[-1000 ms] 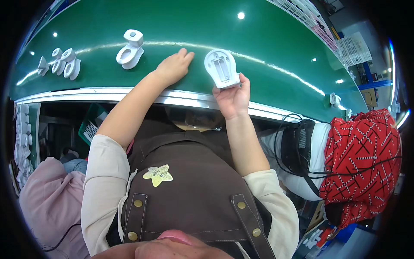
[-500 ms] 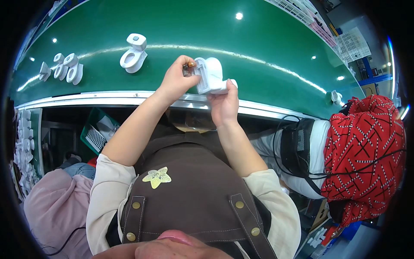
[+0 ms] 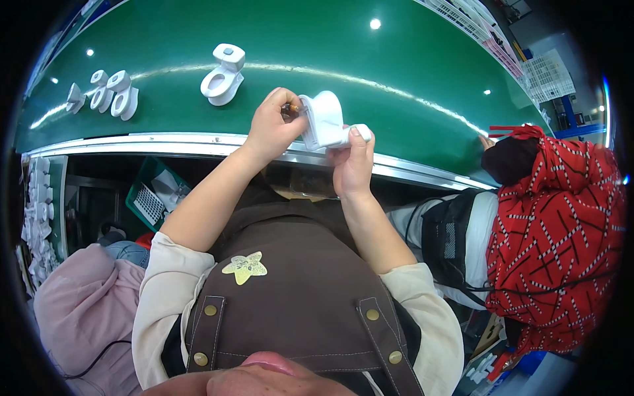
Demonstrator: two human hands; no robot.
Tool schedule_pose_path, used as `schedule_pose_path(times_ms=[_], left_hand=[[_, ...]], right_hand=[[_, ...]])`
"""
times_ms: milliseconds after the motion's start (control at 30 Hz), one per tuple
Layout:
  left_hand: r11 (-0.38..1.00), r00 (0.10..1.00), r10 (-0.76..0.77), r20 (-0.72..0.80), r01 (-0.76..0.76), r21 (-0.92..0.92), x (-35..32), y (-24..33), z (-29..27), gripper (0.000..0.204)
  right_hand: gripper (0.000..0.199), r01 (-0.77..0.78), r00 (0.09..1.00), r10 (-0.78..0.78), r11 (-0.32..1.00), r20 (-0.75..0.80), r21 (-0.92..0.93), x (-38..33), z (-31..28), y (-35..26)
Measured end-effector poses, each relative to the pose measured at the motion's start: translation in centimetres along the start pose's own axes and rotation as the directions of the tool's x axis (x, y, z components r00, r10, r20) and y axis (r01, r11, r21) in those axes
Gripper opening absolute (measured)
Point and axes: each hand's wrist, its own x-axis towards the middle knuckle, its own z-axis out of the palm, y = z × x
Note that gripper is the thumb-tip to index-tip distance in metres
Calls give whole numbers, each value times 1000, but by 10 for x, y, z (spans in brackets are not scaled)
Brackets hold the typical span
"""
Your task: The person repeatedly takes miniature toilet toys and small batteries from a conveyor belt, inserts the batteries into the compartments of each toilet by hand, and places the assembled toilets back onto the conveyor belt.
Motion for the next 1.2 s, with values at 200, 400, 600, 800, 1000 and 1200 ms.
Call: schedule_pose_path(times_ms=[200,400,600,800,1000,1200], left_hand=[[982,989,-142,-33,137,-133,7,-14,1,16],[782,940,-341,-4,281,-557,9,-19,-4,10],[283,810,-558,181,391,-876,-1,-21,-51,10],[540,902,-427,62,310,-782,-24,-13,-83,23],[436,920,-391,-13,172,-883,-22,-10,-105,33],[418,938,-346,21,174,-891,-31,-14,-124,30]], right_hand=[[29,-21,1000,21,1000,-20,-10,13,6,-5],[40,133,984,-150,976,-91,-172,38,1,-18],[46,538,728,-481,-39,488,-842,97,-12,-56],[54,372,619,-462,-539,634,-756,72,57,-69],[79,503,863,-299,444,406,-742,110,145,26],[61,330,886,49,633,462,-701,178,145,34]])
